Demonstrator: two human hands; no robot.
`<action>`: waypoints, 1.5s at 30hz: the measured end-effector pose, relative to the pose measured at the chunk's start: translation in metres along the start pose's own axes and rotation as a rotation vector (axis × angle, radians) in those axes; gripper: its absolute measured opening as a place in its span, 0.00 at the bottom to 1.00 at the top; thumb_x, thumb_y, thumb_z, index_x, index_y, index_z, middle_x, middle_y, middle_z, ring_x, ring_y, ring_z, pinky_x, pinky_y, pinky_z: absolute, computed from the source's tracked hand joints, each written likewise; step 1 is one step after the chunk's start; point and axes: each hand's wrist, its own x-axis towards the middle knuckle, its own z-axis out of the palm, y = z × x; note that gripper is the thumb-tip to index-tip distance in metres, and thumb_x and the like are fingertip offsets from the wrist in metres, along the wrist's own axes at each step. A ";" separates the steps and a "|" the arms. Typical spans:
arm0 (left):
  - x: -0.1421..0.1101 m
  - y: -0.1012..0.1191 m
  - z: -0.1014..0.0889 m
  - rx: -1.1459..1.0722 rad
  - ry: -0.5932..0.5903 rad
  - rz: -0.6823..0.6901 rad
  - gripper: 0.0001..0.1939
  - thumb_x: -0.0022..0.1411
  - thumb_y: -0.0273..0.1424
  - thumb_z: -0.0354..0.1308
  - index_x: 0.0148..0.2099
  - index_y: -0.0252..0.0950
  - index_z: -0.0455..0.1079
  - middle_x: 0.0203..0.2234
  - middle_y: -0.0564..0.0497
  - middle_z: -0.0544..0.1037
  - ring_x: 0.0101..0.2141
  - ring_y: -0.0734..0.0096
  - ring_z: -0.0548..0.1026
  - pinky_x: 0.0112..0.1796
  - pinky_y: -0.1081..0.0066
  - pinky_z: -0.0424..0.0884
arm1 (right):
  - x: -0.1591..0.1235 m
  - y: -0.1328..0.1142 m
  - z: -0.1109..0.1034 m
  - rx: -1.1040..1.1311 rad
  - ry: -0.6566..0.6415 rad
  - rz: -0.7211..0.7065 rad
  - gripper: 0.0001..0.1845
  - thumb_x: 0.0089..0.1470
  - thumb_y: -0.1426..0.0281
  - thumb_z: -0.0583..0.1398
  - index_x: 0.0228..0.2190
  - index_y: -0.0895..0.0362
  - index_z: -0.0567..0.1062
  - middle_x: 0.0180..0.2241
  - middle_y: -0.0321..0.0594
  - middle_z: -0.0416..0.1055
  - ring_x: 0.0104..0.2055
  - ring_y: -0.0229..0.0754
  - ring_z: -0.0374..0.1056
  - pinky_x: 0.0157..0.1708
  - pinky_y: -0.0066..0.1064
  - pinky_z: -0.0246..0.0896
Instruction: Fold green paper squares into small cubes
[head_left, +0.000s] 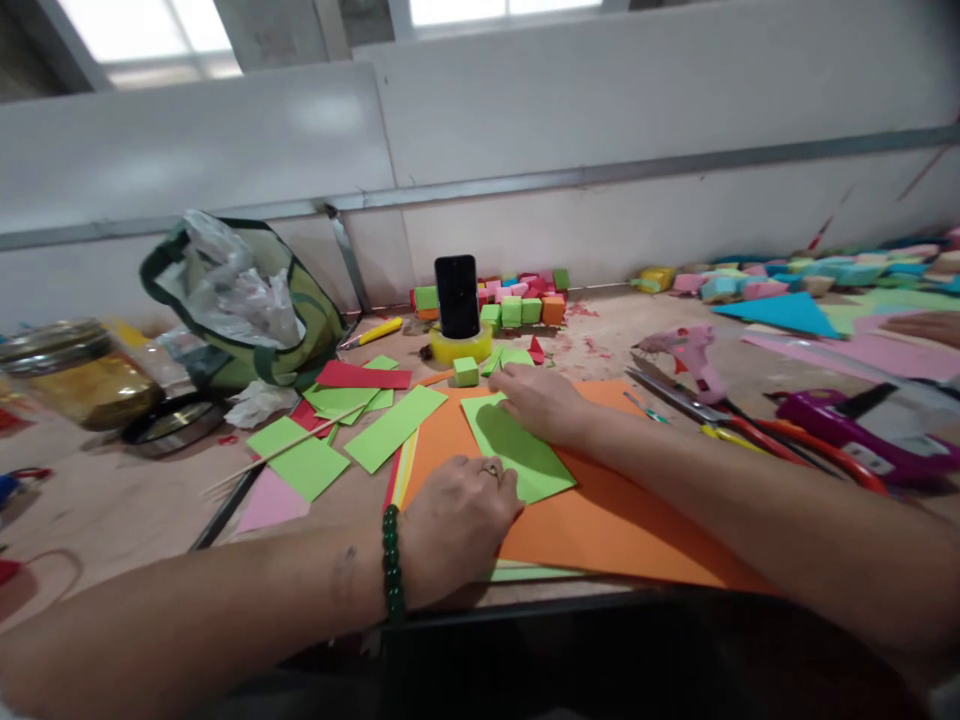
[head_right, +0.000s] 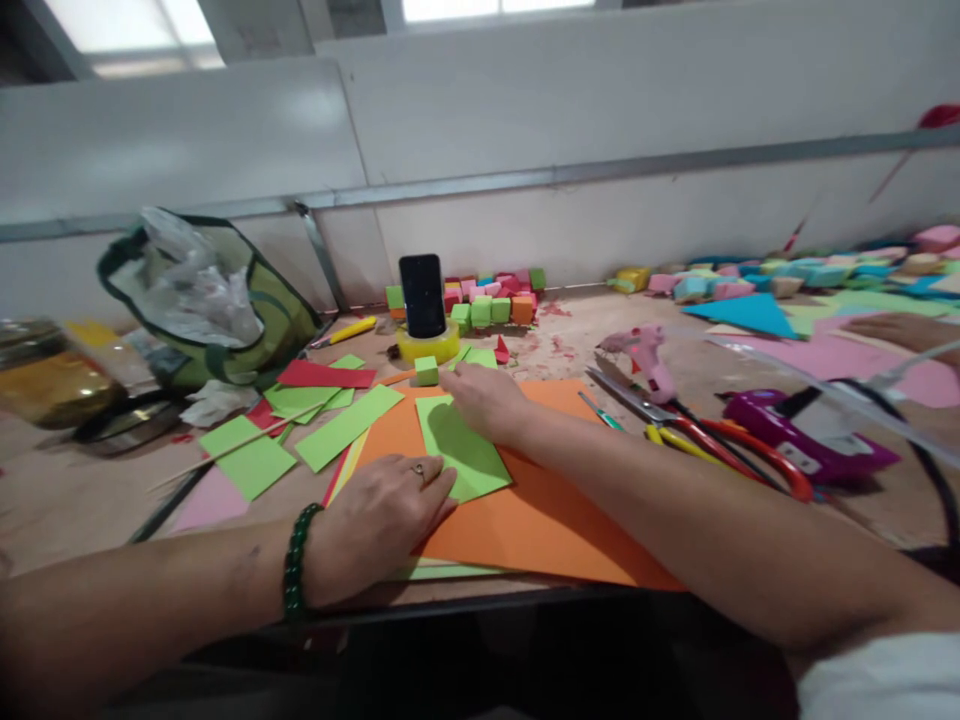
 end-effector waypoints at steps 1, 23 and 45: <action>-0.001 0.001 -0.001 -0.006 -0.008 0.000 0.12 0.67 0.32 0.47 0.39 0.31 0.68 0.31 0.44 0.74 0.32 0.61 0.73 0.32 0.63 0.69 | 0.001 -0.001 -0.003 -0.005 -0.027 -0.060 0.14 0.57 0.74 0.52 0.43 0.56 0.71 0.45 0.46 0.71 0.43 0.45 0.67 0.32 0.30 0.53; -0.003 0.007 0.004 0.016 -0.035 0.035 0.20 0.65 0.39 0.52 0.42 0.23 0.70 0.37 0.33 0.76 0.39 0.54 0.74 0.33 0.62 0.69 | 0.072 -0.009 -0.033 -0.020 -0.527 -0.262 0.28 0.43 0.46 0.62 0.15 0.59 0.71 0.13 0.38 0.67 0.21 0.38 0.62 0.25 0.29 0.54; -0.006 0.006 0.017 0.061 0.139 0.077 0.15 0.61 0.38 0.57 0.36 0.28 0.70 0.36 0.35 0.75 0.37 0.55 0.73 0.32 0.62 0.69 | 0.090 -0.006 -0.022 0.157 -0.710 -0.028 0.35 0.32 0.38 0.62 0.18 0.61 0.71 0.19 0.45 0.72 0.22 0.43 0.71 0.23 0.31 0.65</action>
